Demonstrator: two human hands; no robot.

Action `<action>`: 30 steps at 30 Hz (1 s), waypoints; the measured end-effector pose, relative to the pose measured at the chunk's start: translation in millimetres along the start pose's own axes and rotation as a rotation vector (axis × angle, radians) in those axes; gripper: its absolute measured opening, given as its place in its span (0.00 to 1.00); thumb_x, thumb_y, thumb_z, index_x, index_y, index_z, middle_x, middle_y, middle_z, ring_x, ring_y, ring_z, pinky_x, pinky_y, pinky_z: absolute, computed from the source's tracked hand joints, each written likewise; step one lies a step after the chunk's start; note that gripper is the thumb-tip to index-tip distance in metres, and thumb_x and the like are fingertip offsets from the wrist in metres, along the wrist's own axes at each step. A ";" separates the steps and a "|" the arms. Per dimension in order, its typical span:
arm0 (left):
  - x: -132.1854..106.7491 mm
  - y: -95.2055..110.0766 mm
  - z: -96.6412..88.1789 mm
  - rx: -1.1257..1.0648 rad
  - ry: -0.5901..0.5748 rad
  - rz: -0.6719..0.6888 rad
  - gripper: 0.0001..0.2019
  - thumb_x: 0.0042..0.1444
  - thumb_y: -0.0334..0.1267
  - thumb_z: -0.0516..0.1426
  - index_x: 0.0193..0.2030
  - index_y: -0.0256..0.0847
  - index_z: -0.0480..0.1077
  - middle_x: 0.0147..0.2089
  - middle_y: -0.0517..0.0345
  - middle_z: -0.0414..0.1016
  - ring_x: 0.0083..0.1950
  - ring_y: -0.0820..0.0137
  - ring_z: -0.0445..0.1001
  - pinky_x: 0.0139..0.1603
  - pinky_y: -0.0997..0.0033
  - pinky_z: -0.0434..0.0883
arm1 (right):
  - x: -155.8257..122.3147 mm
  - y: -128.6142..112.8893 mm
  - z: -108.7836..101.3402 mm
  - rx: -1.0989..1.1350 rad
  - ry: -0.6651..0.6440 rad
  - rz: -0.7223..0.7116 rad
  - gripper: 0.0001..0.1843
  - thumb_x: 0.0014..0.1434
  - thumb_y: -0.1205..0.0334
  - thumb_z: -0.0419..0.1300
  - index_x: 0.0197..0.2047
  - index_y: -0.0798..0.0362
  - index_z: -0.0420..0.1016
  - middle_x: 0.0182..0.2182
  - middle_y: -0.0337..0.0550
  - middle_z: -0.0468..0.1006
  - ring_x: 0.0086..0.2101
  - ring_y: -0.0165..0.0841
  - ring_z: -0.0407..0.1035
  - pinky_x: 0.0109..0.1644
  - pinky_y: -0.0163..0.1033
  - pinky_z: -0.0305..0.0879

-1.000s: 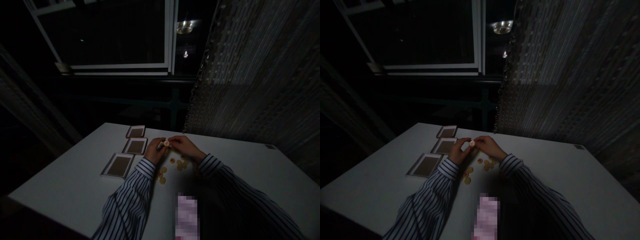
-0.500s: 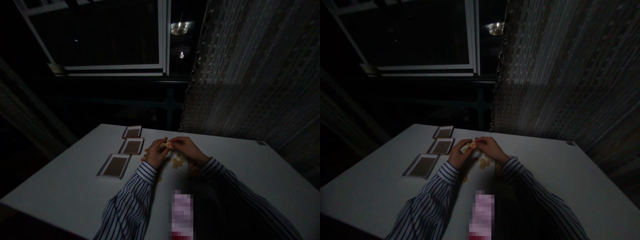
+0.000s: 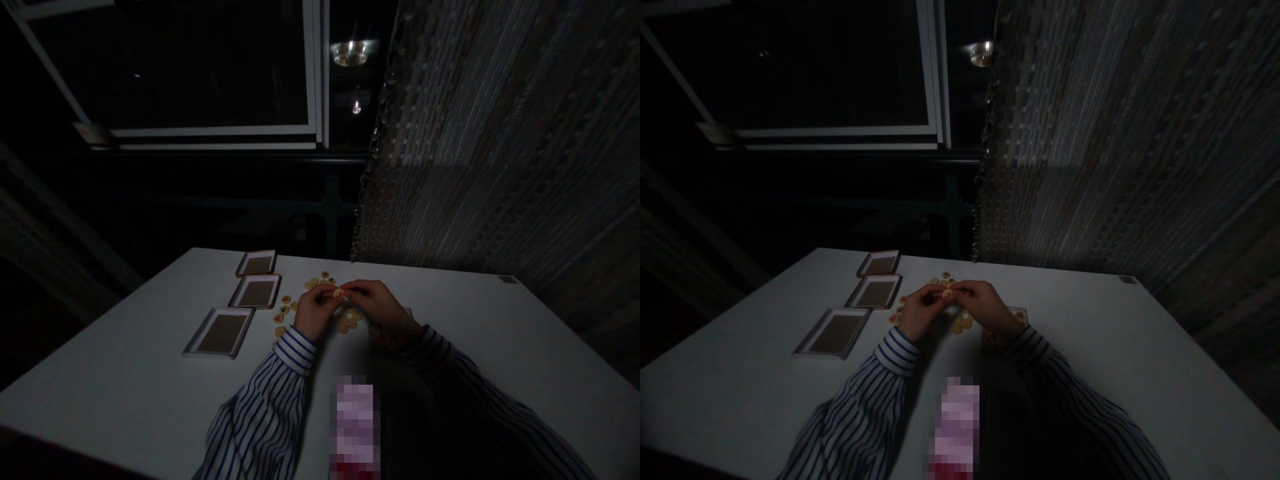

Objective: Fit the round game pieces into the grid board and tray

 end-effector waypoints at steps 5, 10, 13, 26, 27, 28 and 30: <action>-4.5 -4.3 7.7 -0.053 0.011 -0.057 0.11 0.39 0.37 0.62 0.31 0.35 0.71 0.29 0.55 0.75 0.30 0.71 0.73 0.34 0.71 0.71 | -10.9 4.6 -1.6 -0.129 0.033 -0.032 0.13 0.55 0.60 0.53 0.41 0.52 0.75 0.37 0.43 0.77 0.39 0.34 0.70 0.44 0.39 0.65; -8.2 -3.4 14.7 -0.052 0.024 -0.053 0.10 0.38 0.36 0.63 0.29 0.35 0.71 0.28 0.55 0.75 0.30 0.71 0.73 0.33 0.71 0.71 | -20.9 3.0 -8.0 -0.245 0.078 -0.048 0.14 0.55 0.59 0.53 0.41 0.53 0.75 0.39 0.45 0.77 0.39 0.34 0.70 0.45 0.39 0.65; -10.1 -6.7 19.3 -0.092 0.004 -0.067 0.11 0.38 0.37 0.63 0.29 0.34 0.71 0.29 0.53 0.76 0.31 0.70 0.74 0.35 0.70 0.71 | -26.1 1.5 -10.8 -0.284 0.075 -0.055 0.14 0.55 0.58 0.53 0.41 0.52 0.75 0.38 0.45 0.77 0.38 0.34 0.70 0.44 0.38 0.65; -20.8 -23.1 30.8 -0.190 -0.021 -0.198 0.12 0.39 0.40 0.63 0.31 0.35 0.74 0.31 0.52 0.77 0.33 0.69 0.75 0.37 0.69 0.71 | -39.8 14.8 -20.1 -0.285 0.105 0.045 0.12 0.53 0.58 0.54 0.37 0.51 0.76 0.31 0.42 0.78 0.31 0.32 0.71 0.34 0.35 0.66; -21.1 -24.4 31.3 -0.188 -0.023 -0.202 0.12 0.40 0.40 0.63 0.31 0.35 0.74 0.31 0.52 0.78 0.33 0.69 0.75 0.38 0.69 0.71 | -40.2 16.5 -20.1 -0.277 0.104 0.057 0.12 0.53 0.58 0.55 0.37 0.52 0.76 0.31 0.42 0.78 0.31 0.32 0.71 0.34 0.35 0.66; -21.4 -25.5 31.5 -0.178 -0.021 -0.200 0.12 0.40 0.40 0.62 0.31 0.35 0.74 0.32 0.52 0.78 0.33 0.69 0.75 0.38 0.69 0.71 | -40.4 18.1 -20.1 -0.266 0.104 0.065 0.12 0.52 0.58 0.55 0.37 0.52 0.75 0.30 0.42 0.78 0.31 0.32 0.71 0.33 0.35 0.66; -22.0 -27.2 31.6 -0.144 -0.008 -0.190 0.12 0.41 0.41 0.62 0.32 0.35 0.75 0.32 0.52 0.78 0.34 0.68 0.75 0.37 0.69 0.71 | -40.9 21.0 -19.6 -0.241 0.098 0.078 0.11 0.52 0.58 0.55 0.36 0.52 0.75 0.30 0.41 0.78 0.30 0.31 0.71 0.33 0.35 0.66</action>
Point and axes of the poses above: each hand's wrist, its own x-axis towards the middle knuckle, its own z-axis out of the palm, y = z × x, the point moved 4 cm from there along x, towards the middle knuckle
